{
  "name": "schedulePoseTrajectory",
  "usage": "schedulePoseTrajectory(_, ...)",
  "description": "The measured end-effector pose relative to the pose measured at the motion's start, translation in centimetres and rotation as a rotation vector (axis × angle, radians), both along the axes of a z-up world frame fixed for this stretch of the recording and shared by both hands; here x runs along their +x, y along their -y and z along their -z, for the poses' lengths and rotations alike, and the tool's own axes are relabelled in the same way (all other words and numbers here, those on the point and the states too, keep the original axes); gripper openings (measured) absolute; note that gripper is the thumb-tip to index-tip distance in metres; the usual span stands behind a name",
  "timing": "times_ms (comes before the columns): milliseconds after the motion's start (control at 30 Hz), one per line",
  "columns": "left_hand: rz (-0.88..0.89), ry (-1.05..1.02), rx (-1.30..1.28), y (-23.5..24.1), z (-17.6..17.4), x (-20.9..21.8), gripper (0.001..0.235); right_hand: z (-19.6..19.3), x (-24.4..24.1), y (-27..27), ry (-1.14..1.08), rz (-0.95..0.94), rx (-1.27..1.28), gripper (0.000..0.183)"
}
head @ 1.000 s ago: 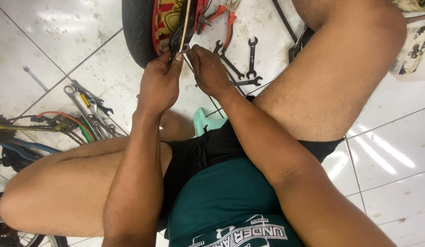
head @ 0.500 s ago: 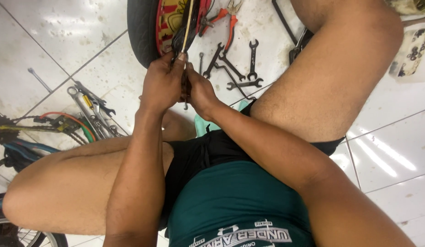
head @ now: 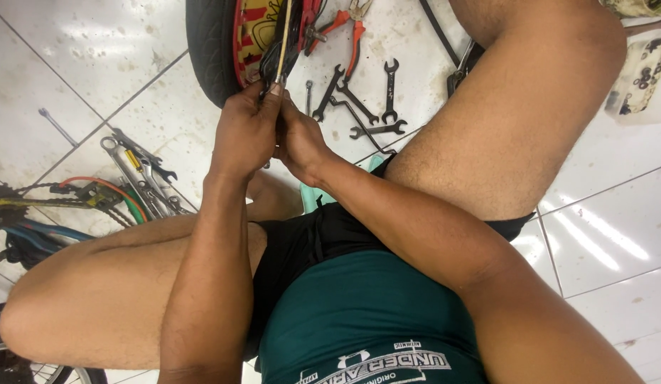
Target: The person sits on the floor and works on the rear wheel of a red bicycle. They use a wrench to tighten the axle nuts and a spray can to lubricate the chain. The person rotates the wheel to check the alignment and continues adjusting the nuts.
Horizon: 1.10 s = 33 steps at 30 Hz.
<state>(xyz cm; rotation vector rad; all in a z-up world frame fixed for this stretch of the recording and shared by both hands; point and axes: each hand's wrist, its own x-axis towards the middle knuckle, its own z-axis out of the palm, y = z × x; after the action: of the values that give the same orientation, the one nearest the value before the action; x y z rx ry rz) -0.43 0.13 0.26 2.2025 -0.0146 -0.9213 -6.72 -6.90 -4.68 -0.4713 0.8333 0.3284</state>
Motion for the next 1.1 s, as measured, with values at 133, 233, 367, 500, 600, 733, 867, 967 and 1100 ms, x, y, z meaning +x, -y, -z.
schedulePoseTrajectory(133,-0.017,0.006,-0.012,-0.4,1.2,0.1,0.040,2.4,-0.1,-0.3,0.108,-0.066,-0.161,0.049)
schedulePoseTrajectory(233,-0.020,-0.007,-0.013,-0.7,1.1,-0.1,0.039,3.6,-0.5,-1.1,0.113,-0.026,-0.083,0.047)
schedulePoseTrajectory(367,0.006,0.015,-0.011,-0.5,1.1,0.0,0.039,2.2,-0.2,0.1,0.134,-0.132,-0.292,0.057)
schedulePoseTrajectory(500,0.002,0.015,-0.021,-0.8,1.9,-0.3,0.037,7.3,-0.9,-0.3,0.255,-0.326,-0.620,0.064)
schedulePoseTrajectory(600,0.027,0.063,-0.023,-0.4,1.2,0.4,0.037,4.9,-0.5,1.0,0.284,-0.468,-0.833,0.073)
schedulePoseTrajectory(733,0.059,0.070,-0.196,-1.1,0.8,-0.1,0.045,14.2,-0.4,5.1,0.167,-0.669,-1.151,0.059)
schedulePoseTrajectory(867,0.111,0.058,-0.088,-0.9,0.8,0.4,0.043,14.4,0.9,6.4,0.094,-0.390,-1.305,0.045)
schedulePoseTrajectory(967,0.086,0.048,-0.049,-1.3,1.2,-0.4,0.042,20.2,-1.2,5.6,0.097,-0.425,-1.389,0.038)
schedulePoseTrajectory(1100,0.010,0.131,-0.104,-0.8,2.6,-1.0,0.042,19.3,-0.7,6.6,-0.218,-0.497,-1.232,0.028)
